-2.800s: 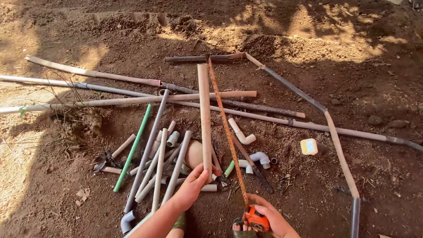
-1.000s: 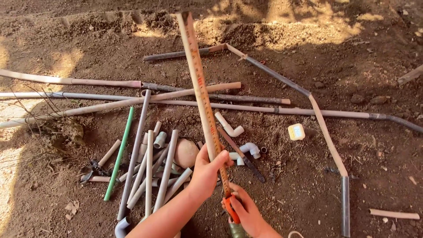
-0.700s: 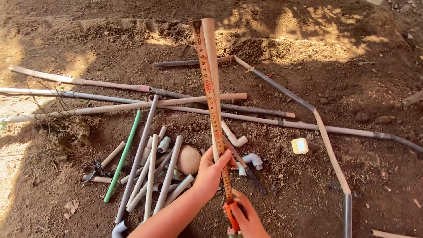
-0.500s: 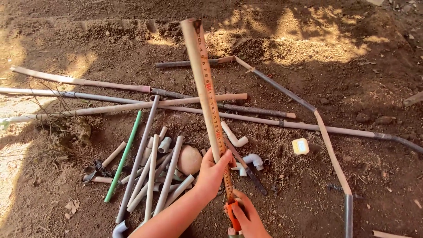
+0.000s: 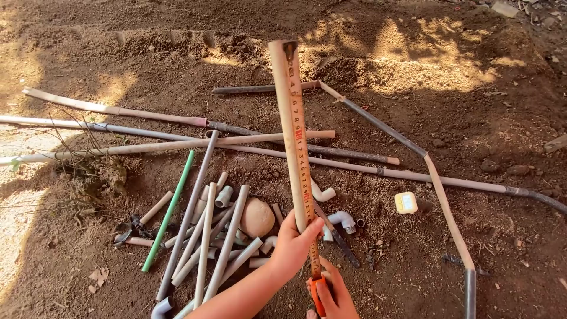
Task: The person sits on the ground and uses a tape measure to measure the length of several PVC pipes. They pick up different pipes from a pile, measure them, and place them back down or aside.
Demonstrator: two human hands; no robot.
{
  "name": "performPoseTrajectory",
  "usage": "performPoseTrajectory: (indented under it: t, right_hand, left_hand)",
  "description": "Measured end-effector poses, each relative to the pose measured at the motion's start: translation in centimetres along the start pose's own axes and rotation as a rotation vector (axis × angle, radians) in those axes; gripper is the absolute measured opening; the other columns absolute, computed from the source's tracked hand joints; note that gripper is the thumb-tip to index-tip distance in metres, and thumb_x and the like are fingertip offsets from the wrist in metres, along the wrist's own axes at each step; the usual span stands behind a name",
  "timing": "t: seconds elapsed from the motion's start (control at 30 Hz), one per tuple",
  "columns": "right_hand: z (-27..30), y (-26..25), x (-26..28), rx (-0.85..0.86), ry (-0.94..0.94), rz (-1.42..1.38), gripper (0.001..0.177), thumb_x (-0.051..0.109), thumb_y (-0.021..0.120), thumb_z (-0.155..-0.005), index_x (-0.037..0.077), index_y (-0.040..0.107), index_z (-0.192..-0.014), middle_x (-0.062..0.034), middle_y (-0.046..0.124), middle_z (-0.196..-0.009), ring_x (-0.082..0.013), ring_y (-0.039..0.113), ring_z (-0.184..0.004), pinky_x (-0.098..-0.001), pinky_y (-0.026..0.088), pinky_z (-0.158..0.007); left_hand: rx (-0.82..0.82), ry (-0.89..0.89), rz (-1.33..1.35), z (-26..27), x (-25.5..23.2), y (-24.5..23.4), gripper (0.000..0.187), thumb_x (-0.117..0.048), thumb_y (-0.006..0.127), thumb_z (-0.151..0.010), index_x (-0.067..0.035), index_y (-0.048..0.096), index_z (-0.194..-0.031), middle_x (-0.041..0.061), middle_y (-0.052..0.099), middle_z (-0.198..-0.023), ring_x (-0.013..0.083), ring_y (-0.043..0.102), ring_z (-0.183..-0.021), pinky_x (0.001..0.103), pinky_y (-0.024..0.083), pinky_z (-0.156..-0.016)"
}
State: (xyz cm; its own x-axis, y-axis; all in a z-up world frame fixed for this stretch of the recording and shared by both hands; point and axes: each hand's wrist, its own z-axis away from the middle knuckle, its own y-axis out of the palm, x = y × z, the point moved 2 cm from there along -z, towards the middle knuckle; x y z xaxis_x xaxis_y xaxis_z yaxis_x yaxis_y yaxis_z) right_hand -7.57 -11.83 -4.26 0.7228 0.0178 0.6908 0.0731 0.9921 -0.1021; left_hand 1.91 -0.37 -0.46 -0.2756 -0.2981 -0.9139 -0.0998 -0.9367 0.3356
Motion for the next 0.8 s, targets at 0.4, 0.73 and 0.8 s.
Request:
performPoseTrajectory:
  t: [0.4, 0.73, 0.8]
  right_hand:
    - [-1.8, -0.6, -2.1, -0.074, -0.148, 0.124, 0.056, 0.041, 0.050, -0.079, 0.026, 0.051, -0.133, -0.0063, 0.075, -0.103, -0.0177, 0.072, -0.097, -0.0290, 0.051, -0.092]
    - [-3.2, -2.3, -3.3, -0.074, -0.203, -0.214, 0.056, 0.019, 0.055, -0.082, 0.014, 0.047, -0.137, -0.0218, 0.069, -0.091, -0.0309, 0.068, -0.087, -0.0394, 0.052, -0.089]
    - [-3.0, -2.4, -2.9, -0.067, -0.204, -0.257, 0.056, 0.018, 0.055, -0.083, 0.013, 0.047, -0.137, -0.0229, 0.067, -0.090, -0.0321, 0.067, -0.087, -0.0403, 0.052, -0.090]
  left_hand:
    - [0.065, 0.074, -0.025, 0.5, -0.8, 0.5, 0.004, -0.006, 0.058, -0.088, -0.008, 0.054, -0.088, 0.004, 0.056, -0.073, 0.0143, 0.049, -0.063, 0.029, 0.046, -0.061]
    - [0.227, 0.157, 0.057, 1.0, -1.4, 1.2, 0.054, -0.011, 0.060, -0.085, -0.009, 0.042, -0.137, 0.003, 0.057, -0.097, 0.0148, 0.060, -0.094, 0.028, 0.047, -0.074]
    - [0.262, 0.224, 0.073, 0.9, -1.7, 1.5, 0.059, -0.015, 0.060, -0.085, -0.009, 0.039, -0.140, 0.004, 0.059, -0.114, 0.0154, 0.060, -0.101, 0.028, 0.047, -0.072]
